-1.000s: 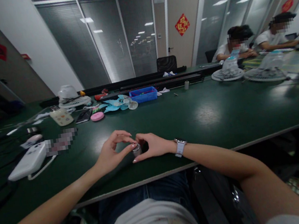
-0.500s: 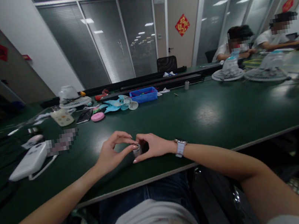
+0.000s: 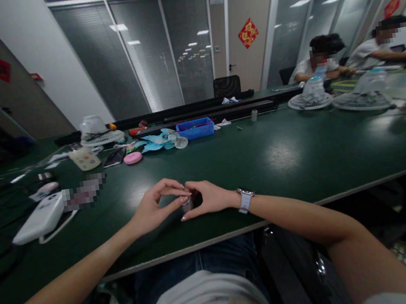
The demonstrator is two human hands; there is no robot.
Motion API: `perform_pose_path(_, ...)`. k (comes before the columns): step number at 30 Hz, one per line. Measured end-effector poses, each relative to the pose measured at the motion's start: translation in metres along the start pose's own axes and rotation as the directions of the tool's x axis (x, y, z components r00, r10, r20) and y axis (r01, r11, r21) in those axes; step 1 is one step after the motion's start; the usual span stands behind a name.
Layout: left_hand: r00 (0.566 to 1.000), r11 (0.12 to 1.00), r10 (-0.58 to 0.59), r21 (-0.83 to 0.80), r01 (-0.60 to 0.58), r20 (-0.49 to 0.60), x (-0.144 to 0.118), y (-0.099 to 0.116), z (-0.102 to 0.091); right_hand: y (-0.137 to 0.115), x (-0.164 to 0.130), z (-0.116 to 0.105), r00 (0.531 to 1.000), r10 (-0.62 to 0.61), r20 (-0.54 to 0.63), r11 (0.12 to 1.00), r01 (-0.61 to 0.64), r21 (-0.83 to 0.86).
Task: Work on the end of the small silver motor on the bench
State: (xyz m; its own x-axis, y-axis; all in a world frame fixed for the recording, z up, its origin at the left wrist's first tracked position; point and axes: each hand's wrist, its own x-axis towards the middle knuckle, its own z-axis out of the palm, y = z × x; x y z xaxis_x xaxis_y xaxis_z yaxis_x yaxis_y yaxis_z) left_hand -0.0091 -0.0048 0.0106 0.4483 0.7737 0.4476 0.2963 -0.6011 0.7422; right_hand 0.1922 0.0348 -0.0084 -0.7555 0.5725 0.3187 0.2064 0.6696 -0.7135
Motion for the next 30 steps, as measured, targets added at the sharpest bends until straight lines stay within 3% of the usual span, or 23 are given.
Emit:
perform_pose_path(19,0.992,0.997,-0.061,-0.053,0.056,-0.111,0.0004,-0.0047,0.0043,0.0034,0.0,0.0008,1.0,-0.022,0.002,0.999,0.022,0.035)
perform_pose_path(30,0.998,0.992,-0.057,-0.109,0.056,-0.008,0.0009,-0.0054,-0.0004,0.0005,-0.0005,-0.0005,1.0,0.0,0.003,1.0,0.0,-0.011)
